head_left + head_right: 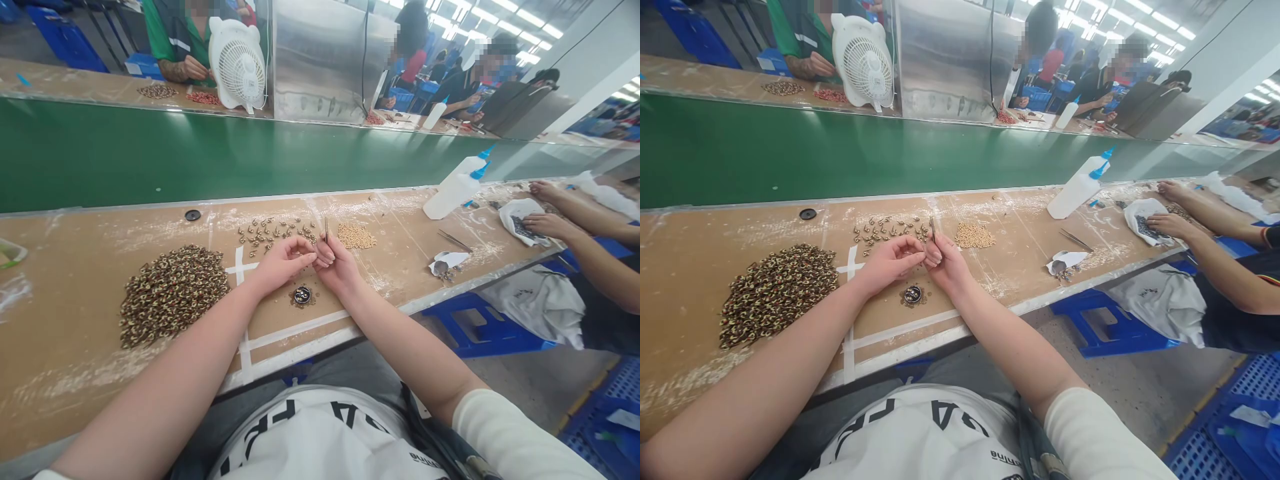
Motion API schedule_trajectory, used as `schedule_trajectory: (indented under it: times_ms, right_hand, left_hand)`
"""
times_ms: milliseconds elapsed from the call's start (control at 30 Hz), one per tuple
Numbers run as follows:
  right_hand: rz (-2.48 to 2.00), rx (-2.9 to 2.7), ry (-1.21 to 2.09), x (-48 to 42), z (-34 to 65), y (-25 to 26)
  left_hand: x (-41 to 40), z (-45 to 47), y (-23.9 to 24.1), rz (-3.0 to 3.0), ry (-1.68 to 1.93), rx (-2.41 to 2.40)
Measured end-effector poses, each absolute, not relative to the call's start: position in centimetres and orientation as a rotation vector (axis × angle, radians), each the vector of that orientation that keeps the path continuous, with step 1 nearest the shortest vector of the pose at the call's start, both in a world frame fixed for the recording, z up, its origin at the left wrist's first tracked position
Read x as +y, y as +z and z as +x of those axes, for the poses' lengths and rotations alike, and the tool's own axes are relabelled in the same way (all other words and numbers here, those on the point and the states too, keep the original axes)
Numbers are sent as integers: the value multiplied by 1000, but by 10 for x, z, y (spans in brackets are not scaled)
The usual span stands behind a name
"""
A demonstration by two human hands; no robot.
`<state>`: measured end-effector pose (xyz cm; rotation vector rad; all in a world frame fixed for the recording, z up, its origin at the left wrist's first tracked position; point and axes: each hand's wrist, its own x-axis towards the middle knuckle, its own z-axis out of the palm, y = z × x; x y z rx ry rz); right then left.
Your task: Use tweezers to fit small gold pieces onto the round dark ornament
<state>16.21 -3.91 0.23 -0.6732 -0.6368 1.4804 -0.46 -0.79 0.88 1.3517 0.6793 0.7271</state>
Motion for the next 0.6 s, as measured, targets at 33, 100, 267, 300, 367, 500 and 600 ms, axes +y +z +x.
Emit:
schedule_trajectory:
  times_ms: [33,100,267,300,367,500,600]
  right_hand:
    - [-667,-641,1479,-39,162,3]
    - [-644,-637,1483,-39,162,4]
    - [-655,-588,1504,-39,161,4]
    - [-657,-597,1503,-39,161,4]
    - [-663,-645,1482,-40,161,2]
    - [-701,-731,1429,-43,163,0]
    - [-738,-751,1406,-48,163,-1]
  left_hand:
    - [-8,-5,9,1425,773,688]
    - [-9,-6,11,1589,866,713]
    - [-8,-9,13,1852,955,815]
    - [-8,-9,13,1862,957,826]
    - [-6,-10,12,1854,944,838]
    - [-4,-9,10,1803,890,836]
    - [-3,-9,8,1772,897,835]
